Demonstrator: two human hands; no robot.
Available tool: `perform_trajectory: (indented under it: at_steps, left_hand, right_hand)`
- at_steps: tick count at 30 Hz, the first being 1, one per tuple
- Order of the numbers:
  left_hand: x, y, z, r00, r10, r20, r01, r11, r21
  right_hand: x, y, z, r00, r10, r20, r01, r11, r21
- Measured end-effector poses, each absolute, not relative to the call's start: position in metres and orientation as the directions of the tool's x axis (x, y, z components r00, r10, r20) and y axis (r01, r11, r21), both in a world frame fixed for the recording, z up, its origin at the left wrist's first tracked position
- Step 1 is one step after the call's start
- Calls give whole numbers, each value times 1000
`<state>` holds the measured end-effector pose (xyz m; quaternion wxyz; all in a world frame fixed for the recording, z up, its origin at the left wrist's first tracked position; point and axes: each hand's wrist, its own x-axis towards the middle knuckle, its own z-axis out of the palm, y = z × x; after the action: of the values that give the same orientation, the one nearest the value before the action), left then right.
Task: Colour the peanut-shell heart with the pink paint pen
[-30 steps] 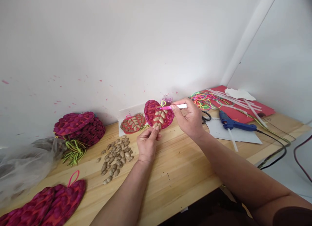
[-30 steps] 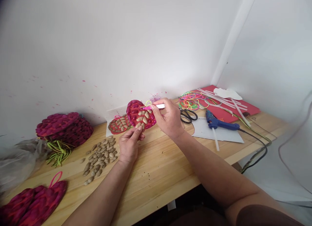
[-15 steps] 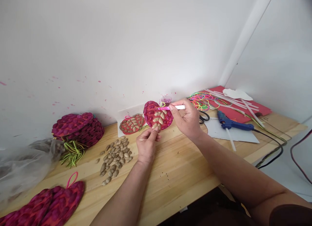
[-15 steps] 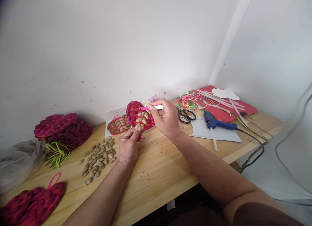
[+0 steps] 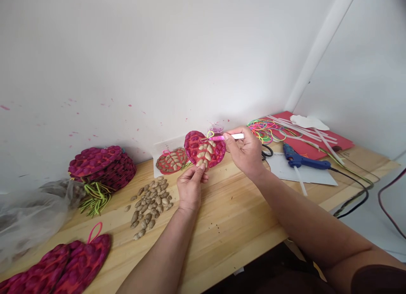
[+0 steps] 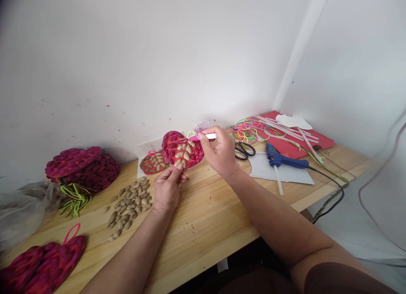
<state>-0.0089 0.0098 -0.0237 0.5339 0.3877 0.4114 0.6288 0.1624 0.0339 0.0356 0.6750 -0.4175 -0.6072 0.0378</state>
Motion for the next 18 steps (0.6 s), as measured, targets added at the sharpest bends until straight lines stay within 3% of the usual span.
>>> perform_trajectory:
  at_steps: [18]
  left_hand:
    - [-9, 9, -18, -100, 995, 14, -379, -51, 924]
  right_hand:
    - [164, 32, 39, 230, 570, 788, 466, 647, -604]
